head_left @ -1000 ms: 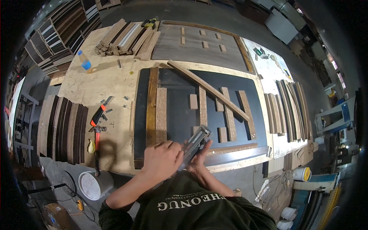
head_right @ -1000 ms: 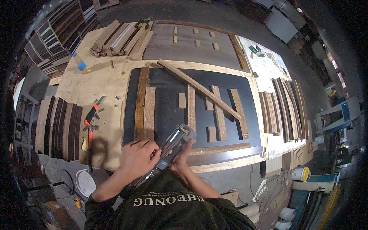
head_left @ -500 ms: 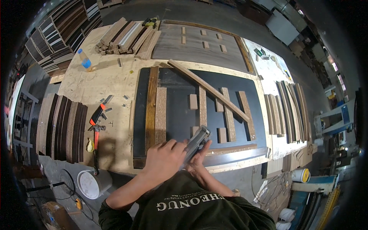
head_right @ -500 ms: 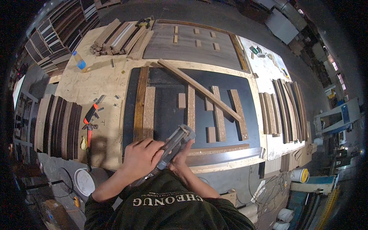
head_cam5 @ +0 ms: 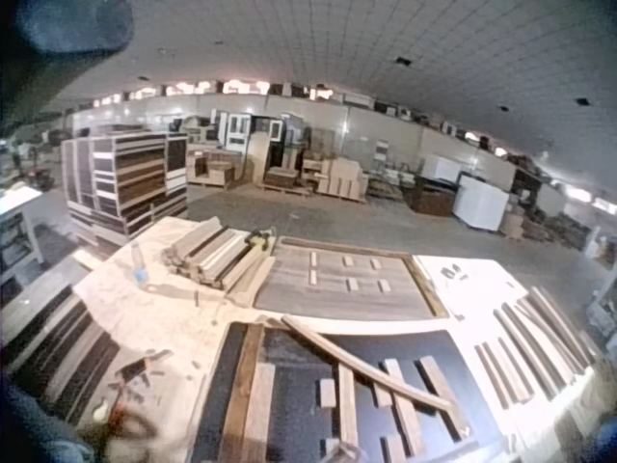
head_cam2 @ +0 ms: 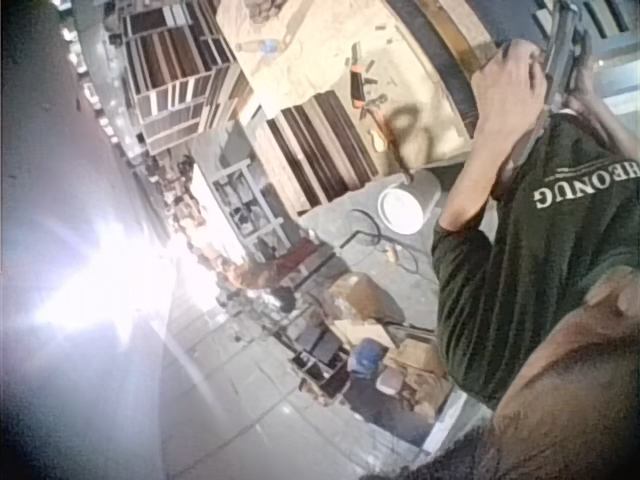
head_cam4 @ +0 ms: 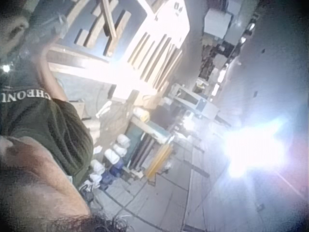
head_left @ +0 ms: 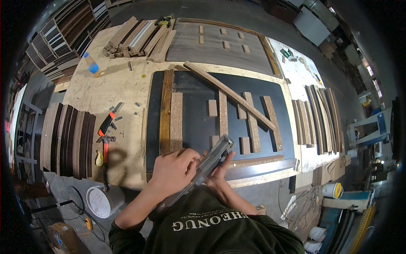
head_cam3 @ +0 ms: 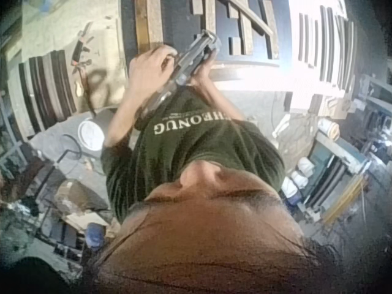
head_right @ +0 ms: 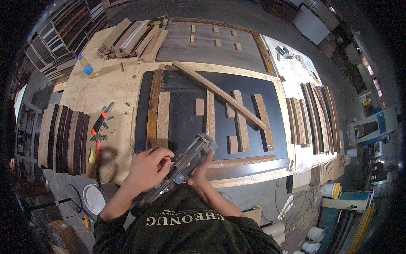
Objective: Assembling wooden frames using a pneumatic staple gun and wooden slats.
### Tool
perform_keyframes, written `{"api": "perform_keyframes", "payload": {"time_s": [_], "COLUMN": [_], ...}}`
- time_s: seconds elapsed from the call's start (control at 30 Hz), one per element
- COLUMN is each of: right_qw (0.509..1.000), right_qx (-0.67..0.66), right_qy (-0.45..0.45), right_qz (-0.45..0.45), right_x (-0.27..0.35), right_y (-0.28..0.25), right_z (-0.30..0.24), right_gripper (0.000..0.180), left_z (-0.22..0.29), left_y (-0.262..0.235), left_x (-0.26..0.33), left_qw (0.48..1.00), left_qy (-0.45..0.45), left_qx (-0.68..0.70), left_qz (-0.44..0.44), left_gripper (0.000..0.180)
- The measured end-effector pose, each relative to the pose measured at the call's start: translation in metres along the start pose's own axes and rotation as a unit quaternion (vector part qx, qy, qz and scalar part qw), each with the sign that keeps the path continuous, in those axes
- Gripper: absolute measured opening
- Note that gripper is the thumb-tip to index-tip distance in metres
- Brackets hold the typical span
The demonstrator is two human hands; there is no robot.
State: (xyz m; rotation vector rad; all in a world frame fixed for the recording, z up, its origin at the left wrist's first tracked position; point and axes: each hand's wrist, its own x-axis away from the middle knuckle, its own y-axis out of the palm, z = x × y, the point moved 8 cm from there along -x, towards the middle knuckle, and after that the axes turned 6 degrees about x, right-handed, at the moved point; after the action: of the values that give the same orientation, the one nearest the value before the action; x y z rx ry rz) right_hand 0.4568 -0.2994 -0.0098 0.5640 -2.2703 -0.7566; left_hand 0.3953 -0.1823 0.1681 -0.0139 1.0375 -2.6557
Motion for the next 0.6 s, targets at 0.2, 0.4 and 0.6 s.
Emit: {"api": "perform_keyframes", "payload": {"time_s": [0.2, 0.4, 0.6], "right_qw": [0.999, 0.995, 1.000], "right_qx": [0.006, -0.014, 0.028], "right_qy": [-0.017, -0.024, 0.010], "right_qz": [0.033, 0.091, 0.003], "right_x": [0.006, 0.008, 0.003], "right_y": [0.005, 0.005, -0.002], "right_z": [-0.007, -0.007, 0.001], "right_gripper": [0.084, 0.083, 0.092], "left_z": [0.018, 0.018, 0.021], "left_y": [0.007, 0.020, 0.009], "left_x": [0.007, 0.004, 0.002], "left_qw": [0.994, 0.983, 0.984], "left_qy": [0.060, 0.106, 0.160], "left_qx": [-0.068, -0.119, -0.068], "left_qz": [-0.061, -0.087, -0.031], "left_gripper": [0.030, 0.027, 0.017]}}
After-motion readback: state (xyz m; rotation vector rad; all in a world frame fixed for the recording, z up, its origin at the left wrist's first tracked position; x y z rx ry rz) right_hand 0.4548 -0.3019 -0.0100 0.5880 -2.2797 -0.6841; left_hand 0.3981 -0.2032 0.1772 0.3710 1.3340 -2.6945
